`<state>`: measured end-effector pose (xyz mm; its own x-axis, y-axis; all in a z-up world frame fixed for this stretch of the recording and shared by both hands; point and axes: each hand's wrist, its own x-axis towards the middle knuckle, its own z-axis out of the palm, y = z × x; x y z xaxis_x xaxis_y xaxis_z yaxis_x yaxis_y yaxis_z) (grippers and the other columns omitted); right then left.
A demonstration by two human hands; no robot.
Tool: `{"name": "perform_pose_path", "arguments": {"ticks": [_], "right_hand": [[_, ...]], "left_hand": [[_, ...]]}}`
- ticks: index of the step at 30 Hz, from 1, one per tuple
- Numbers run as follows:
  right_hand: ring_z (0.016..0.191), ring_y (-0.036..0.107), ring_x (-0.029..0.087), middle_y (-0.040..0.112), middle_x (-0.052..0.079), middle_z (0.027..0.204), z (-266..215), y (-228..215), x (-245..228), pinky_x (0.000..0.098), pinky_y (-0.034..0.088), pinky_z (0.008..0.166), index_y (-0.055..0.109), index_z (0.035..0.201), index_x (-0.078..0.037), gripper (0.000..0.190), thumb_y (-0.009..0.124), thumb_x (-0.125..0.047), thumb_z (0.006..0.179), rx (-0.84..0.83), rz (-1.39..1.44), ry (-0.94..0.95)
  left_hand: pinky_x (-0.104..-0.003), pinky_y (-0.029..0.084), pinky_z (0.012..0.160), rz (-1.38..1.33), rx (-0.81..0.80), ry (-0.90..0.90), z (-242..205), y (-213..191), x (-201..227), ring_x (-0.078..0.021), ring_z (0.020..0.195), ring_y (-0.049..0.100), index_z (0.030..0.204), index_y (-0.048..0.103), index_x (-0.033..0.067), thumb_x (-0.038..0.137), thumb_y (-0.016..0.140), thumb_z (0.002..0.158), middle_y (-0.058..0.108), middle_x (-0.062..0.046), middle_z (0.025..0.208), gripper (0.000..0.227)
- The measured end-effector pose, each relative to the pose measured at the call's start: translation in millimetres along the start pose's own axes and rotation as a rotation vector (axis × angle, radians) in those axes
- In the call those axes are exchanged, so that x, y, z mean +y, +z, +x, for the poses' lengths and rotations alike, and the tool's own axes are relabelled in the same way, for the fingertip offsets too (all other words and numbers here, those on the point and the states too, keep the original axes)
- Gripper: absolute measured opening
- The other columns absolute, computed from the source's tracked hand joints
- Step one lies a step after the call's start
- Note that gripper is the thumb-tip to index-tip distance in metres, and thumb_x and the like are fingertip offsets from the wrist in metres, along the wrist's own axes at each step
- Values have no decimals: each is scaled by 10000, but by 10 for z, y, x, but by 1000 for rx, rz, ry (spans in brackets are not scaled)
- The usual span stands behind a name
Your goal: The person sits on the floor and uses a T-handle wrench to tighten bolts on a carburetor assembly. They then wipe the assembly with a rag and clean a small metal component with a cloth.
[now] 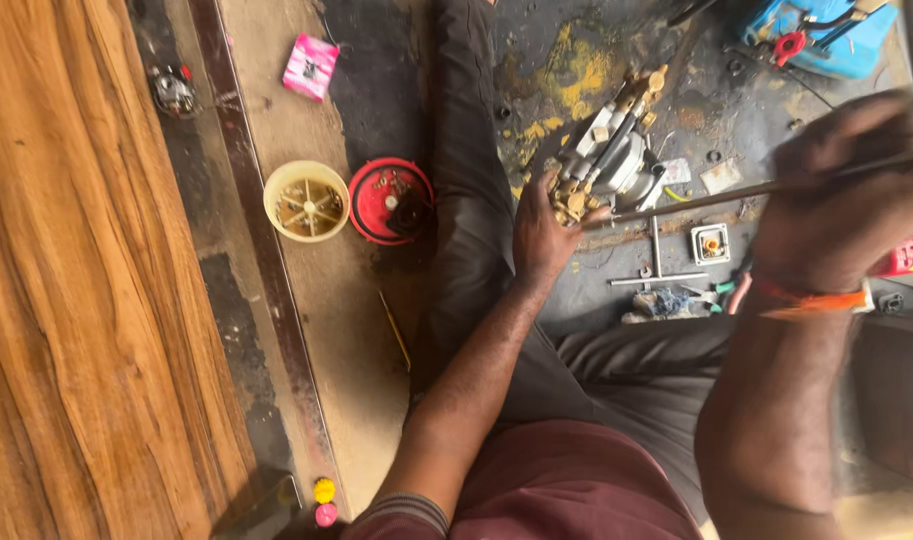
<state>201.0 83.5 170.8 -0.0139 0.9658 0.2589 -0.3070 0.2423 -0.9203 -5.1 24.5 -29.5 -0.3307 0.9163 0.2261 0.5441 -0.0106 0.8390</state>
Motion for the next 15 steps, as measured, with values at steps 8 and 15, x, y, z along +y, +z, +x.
{"name": "perform_pose_path", "arguments": {"ticks": [8,15], "right_hand": [[544,329,188,381,66,619,231,89,166,318,242,564,437,708,-46,644,443,-535,1128,-96,210,4],[526,334,182,401,86,624,335,420,228,301,240,545,407,693,-38,700,387,-505,1214,-106,326,85]], "left_hand": [[-405,590,894,-69,114,-46,-75,88,-6,-257,1056,668,1247,523,38,626,756,873,616,-136,1127,735],[-387,593,794,-85,134,-134,32,90,65,-238,931,675,1195,539,25,560,799,849,629,-122,1039,688]]}}
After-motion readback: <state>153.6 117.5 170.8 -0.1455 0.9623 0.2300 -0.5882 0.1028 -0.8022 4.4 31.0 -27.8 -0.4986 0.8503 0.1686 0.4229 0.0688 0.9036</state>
